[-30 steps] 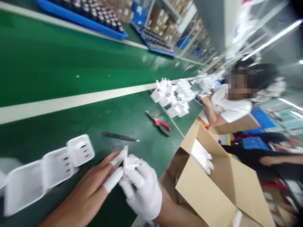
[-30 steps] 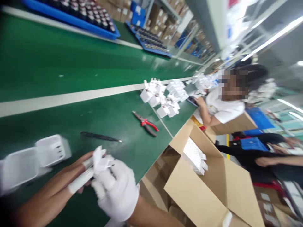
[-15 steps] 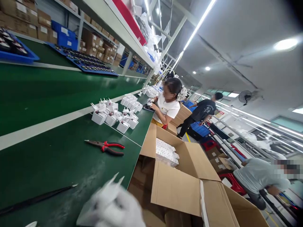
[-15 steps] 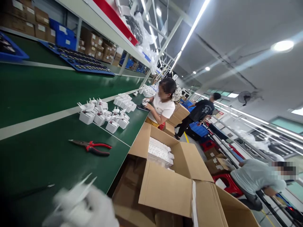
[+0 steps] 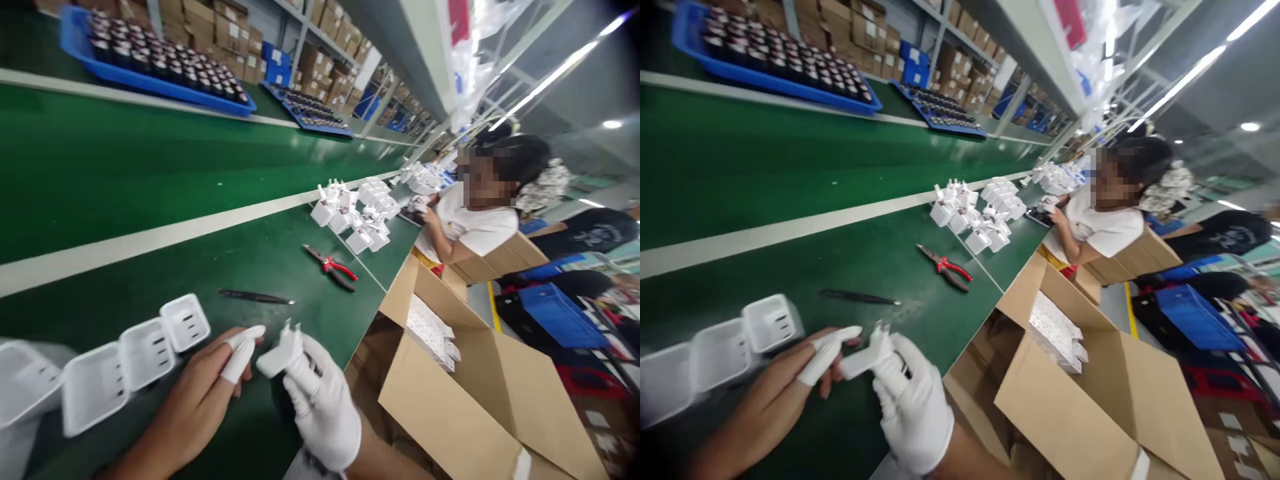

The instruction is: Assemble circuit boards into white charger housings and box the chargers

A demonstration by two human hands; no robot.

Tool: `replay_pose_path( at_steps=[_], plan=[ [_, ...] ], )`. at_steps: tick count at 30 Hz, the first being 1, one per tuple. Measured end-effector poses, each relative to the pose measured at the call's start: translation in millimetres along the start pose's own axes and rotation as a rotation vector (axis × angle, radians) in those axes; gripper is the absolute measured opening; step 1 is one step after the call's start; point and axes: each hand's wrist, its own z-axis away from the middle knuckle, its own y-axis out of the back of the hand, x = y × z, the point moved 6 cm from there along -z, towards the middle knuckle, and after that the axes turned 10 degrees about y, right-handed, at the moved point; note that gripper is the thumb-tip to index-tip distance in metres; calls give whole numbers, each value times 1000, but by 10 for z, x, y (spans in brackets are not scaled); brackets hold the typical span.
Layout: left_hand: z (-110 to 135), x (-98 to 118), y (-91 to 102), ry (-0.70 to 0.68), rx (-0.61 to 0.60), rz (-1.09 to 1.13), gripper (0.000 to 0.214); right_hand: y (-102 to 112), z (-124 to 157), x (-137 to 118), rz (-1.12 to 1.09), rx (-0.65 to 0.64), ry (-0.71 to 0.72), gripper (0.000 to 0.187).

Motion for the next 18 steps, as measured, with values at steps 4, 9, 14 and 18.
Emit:
replay_pose_path(
  at_steps=[4, 9, 14, 18],
  plan=[
    [27, 250, 3, 11, -24, 2, 33, 243, 49, -3, -171, 164, -39, 35],
    [4, 373, 27, -41, -27, -8, 35, 246, 59, 285, -588, 295, -421, 15],
    [11, 356, 4, -30, -44, -38, 33, 104, -154, 320, -670, 15, -590, 30],
    [18, 375, 12, -51, -16, -92, 31, 84, -254, 351, -770, -104, -706, 43]
  ],
)
